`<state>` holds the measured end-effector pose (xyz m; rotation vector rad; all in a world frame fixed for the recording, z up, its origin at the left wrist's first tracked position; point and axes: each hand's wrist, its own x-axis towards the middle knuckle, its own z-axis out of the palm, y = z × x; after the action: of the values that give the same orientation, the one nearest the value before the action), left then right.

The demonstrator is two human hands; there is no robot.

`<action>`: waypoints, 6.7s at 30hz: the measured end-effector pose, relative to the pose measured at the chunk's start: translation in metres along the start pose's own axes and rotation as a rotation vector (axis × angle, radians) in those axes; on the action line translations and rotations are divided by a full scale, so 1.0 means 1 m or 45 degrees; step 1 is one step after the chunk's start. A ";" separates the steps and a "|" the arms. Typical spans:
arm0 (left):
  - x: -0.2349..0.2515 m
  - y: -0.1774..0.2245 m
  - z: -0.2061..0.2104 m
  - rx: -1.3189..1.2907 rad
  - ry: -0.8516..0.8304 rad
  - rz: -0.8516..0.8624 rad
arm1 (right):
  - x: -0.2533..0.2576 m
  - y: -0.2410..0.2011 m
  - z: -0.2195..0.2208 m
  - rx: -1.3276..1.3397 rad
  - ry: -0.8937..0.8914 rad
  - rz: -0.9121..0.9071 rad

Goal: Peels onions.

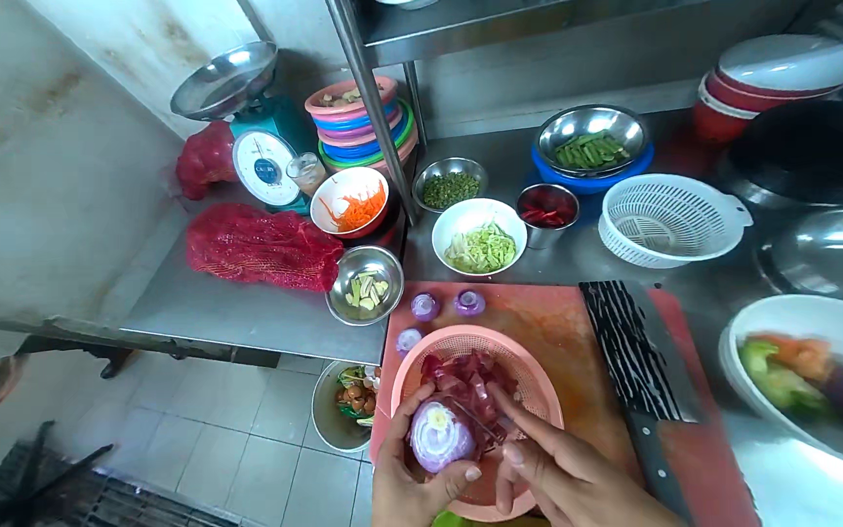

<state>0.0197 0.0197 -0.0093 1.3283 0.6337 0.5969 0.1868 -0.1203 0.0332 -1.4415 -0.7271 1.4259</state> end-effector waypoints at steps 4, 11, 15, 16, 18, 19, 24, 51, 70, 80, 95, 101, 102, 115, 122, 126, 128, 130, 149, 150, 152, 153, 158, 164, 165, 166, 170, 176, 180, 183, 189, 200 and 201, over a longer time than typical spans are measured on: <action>0.001 0.002 0.001 0.096 0.015 0.035 | 0.000 0.003 0.003 0.191 -0.133 -0.017; 0.004 0.001 -0.004 0.061 -0.040 0.052 | 0.007 0.010 -0.005 0.338 -0.045 0.078; 0.005 0.001 -0.002 0.110 -0.012 0.081 | 0.007 0.010 -0.010 0.289 0.007 0.041; 0.006 0.001 -0.002 0.149 0.002 0.101 | 0.005 0.009 -0.008 0.250 -0.033 0.001; 0.007 0.001 0.000 0.227 0.016 0.140 | 0.002 0.006 -0.003 0.174 -0.095 -0.054; 0.007 0.001 0.001 0.268 0.016 0.162 | 0.002 0.005 0.000 0.141 -0.102 -0.054; 0.008 0.001 0.002 0.424 -0.005 0.219 | 0.008 0.013 -0.002 0.193 -0.064 0.036; -0.004 -0.001 0.005 -0.088 0.101 -0.159 | -0.007 0.015 0.010 0.197 -0.062 -0.124; -0.008 -0.004 0.002 -0.779 0.026 -0.525 | 0.004 0.018 0.016 0.011 0.190 -0.185; -0.006 0.001 0.013 -0.675 0.183 -0.634 | 0.000 0.011 0.018 -0.282 0.132 -0.398; 0.001 0.002 0.017 -0.320 0.252 -0.361 | 0.015 0.031 0.023 -0.551 0.583 -0.565; -0.003 0.001 0.004 -0.616 0.052 -0.489 | 0.018 0.033 0.001 -0.290 0.433 -0.119; -0.003 0.001 0.003 -0.653 0.051 -0.514 | 0.016 0.030 0.000 -0.281 0.382 -0.093; -0.012 0.008 0.012 -0.806 0.130 -0.553 | 0.007 0.022 0.048 -0.567 0.514 -0.511; -0.019 0.004 0.006 -0.827 0.115 -0.581 | 0.019 0.032 0.032 -0.433 0.584 -0.404; -0.017 0.006 0.005 -0.805 0.151 -0.597 | 0.010 0.022 0.023 -0.263 0.427 -0.424; -0.017 0.006 0.006 -0.775 0.171 -0.592 | 0.003 0.013 0.027 -0.341 0.335 -0.425; -0.017 0.007 0.008 -0.770 0.189 -0.581 | 0.000 0.010 0.034 -0.439 0.308 -0.419; -0.010 0.014 0.002 -0.840 0.101 -0.637 | 0.018 0.021 0.002 -0.091 0.278 0.047; -0.008 0.016 0.002 -0.873 0.105 -0.662 | 0.018 0.020 0.000 0.014 0.227 0.054; -0.005 0.018 0.002 -0.904 0.143 -0.721 | 0.017 0.021 -0.003 0.206 0.174 0.054; -0.003 0.018 0.003 -0.908 0.150 -0.742 | 0.016 0.022 -0.004 0.263 0.148 0.049; -0.001 0.023 0.010 -0.826 0.187 -0.734 | 0.006 0.011 0.006 0.171 0.040 -0.002; -0.001 0.025 0.018 -0.710 0.216 -0.663 | 0.009 0.021 0.023 -0.063 0.101 -0.172; -0.001 0.025 0.018 -0.697 0.219 -0.646 | 0.009 0.023 0.024 -0.084 0.140 -0.189; -0.001 0.026 0.019 -0.683 0.224 -0.636 | 0.008 0.024 0.026 -0.111 0.189 -0.212; -0.003 0.028 0.023 -0.622 0.218 -0.582 | 0.010 0.031 0.033 -0.428 0.396 -0.429; -0.007 0.021 0.029 -0.564 0.324 -0.523 | 0.016 0.038 0.035 -0.454 0.547 -0.379; -0.010 0.019 0.022 -0.662 0.306 -0.561 | 0.019 0.030 0.028 -0.268 0.506 -0.125; -0.012 0.019 0.015 -0.767 0.248 -0.586 | 0.025 0.028 0.015 -0.173 0.496 0.007; -0.009 0.021 0.011 -0.745 0.209 -0.608 | 0.021 0.017 0.005 -0.201 0.425 0.131; -0.006 0.027 0.022 -0.481 0.280 -0.523 | 0.012 0.024 0.033 -0.499 0.314 -0.335; -0.006 0.027 0.022 -0.463 0.281 -0.516 | 0.013 0.025 0.033 -0.502 0.343 -0.348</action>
<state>0.0306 0.0041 0.0204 0.7704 0.9003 0.4985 0.1519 -0.1106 0.0094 -1.7154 -1.0240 0.8885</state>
